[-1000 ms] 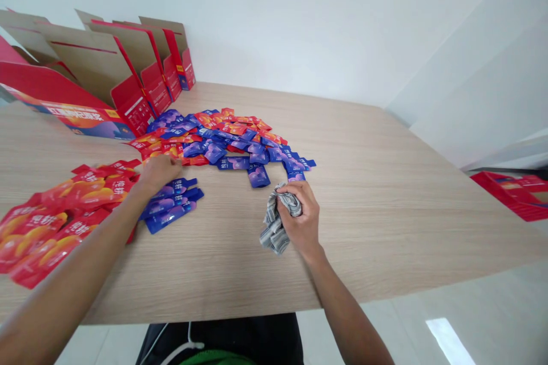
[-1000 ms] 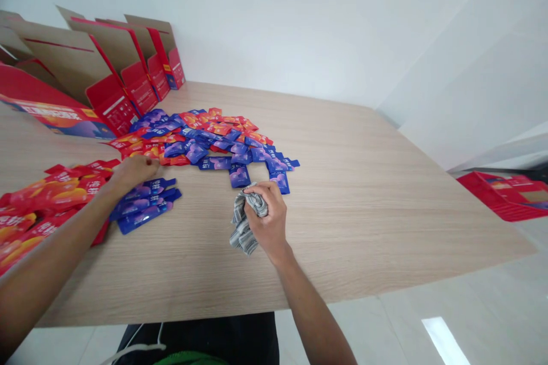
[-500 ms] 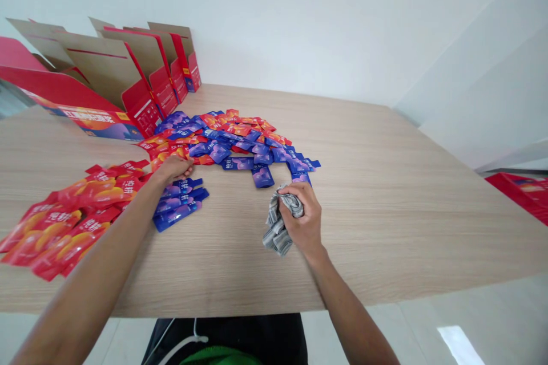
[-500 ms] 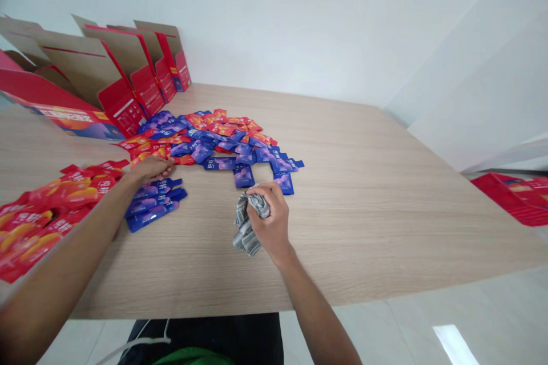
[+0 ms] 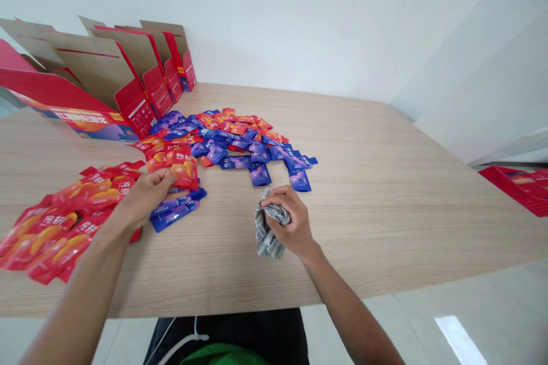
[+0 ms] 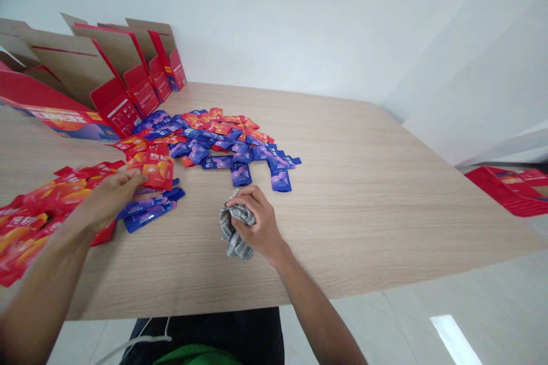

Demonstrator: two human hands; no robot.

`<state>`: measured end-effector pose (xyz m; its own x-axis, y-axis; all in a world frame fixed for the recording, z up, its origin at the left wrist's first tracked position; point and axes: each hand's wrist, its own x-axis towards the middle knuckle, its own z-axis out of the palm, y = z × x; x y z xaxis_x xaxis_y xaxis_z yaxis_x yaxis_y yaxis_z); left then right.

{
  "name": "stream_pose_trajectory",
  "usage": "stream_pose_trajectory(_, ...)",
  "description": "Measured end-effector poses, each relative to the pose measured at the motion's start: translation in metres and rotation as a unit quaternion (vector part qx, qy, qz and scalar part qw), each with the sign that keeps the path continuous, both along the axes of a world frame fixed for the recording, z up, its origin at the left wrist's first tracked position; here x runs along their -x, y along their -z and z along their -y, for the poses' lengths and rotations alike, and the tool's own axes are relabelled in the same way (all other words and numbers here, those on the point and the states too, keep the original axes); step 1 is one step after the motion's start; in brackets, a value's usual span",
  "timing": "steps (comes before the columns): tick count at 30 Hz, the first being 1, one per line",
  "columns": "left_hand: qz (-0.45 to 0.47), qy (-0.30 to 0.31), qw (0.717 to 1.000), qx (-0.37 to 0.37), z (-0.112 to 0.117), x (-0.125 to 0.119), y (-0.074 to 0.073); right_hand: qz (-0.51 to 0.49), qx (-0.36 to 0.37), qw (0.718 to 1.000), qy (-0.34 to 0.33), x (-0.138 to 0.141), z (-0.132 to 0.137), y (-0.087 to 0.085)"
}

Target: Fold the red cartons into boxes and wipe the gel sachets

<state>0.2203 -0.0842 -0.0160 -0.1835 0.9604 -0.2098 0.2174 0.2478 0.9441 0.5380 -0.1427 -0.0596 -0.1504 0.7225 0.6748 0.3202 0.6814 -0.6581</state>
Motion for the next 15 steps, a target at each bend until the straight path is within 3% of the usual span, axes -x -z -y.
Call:
stream_pose_trajectory(3,0.029,0.083,0.995,-0.045,0.046,-0.024,0.018,0.066,-0.027,0.992,-0.100,0.007,0.004,0.007)
stream_pose_trajectory(5,0.016,0.112,0.992,-0.059,0.073,-0.045,0.036,0.121,-0.029,0.982,-0.145,0.013,0.006,0.013)
stream_pose_trajectory(7,0.061,0.130,0.988,-0.047,0.094,-0.067,0.053,0.158,-0.019,0.972,-0.171,0.019,0.007,0.020)
stream_pose_trajectory(9,0.158,0.101,0.982,-0.022,0.109,-0.086,0.067,0.164,-0.009,0.968,-0.189,0.023,0.008,0.026)
stream_pose_trajectory(12,0.330,-0.007,0.944,0.004,0.121,-0.108,0.077,0.154,0.011,0.964,-0.215,0.026,0.009,0.032)
stream_pose_trajectory(15,0.397,-0.066,0.915,0.034,0.124,-0.118,0.082,0.190,0.029,0.946,-0.261,0.028,0.011,0.034)
